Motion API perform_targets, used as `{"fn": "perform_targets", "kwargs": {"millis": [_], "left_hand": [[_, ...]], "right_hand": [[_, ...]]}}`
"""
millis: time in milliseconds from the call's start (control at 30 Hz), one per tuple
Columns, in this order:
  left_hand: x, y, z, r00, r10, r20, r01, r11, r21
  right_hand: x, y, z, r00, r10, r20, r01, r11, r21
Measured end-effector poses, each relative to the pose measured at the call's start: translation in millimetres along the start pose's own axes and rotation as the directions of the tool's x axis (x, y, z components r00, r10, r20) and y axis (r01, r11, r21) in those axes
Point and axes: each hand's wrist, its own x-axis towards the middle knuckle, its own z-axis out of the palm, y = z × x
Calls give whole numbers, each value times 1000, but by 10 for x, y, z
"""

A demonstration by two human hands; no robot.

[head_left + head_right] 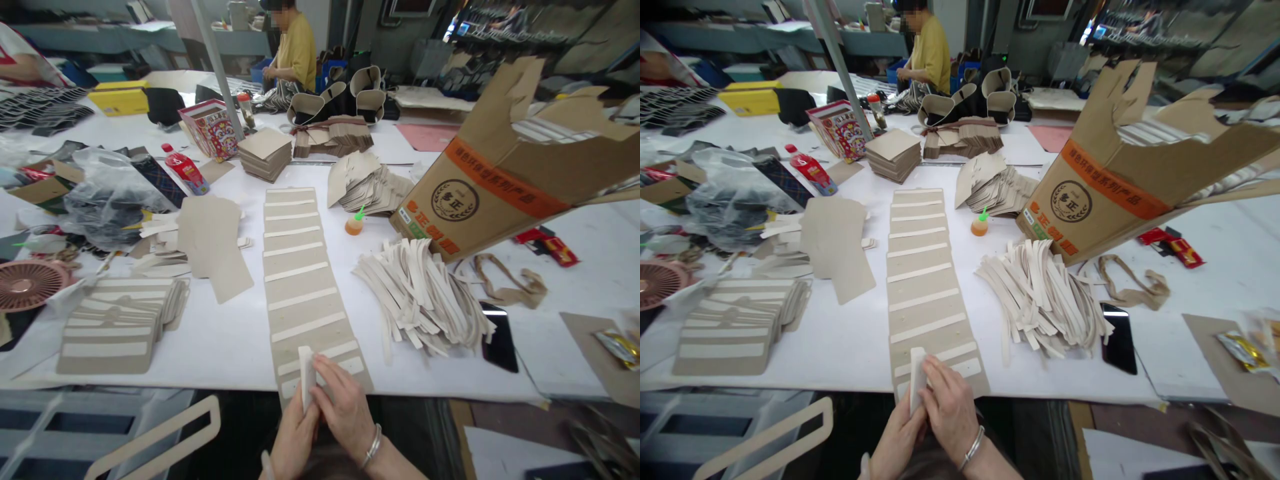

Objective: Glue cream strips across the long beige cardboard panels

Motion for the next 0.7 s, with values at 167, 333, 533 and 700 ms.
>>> {"fn": "perform_targets", "kwargs": {"millis": [167,333,533,700], "left_hand": [[-61,-56,-123,990,97,103,-125,942,311],[-116,-117,-96,988,35,151,-90,923,374],[-101,-102,60,996,5,87,-22,980,199],[-64,-61,53,994,41,104,-59,983,177]], "right_hand": [[-2,-92,-82,971,205,120,-229,943,240],[-106,-43,-86,969,240,65,-249,939,236],[-197,70,-10,988,138,-75,-127,983,135],[-157,29,-15,985,173,7,-169,952,256]]}}
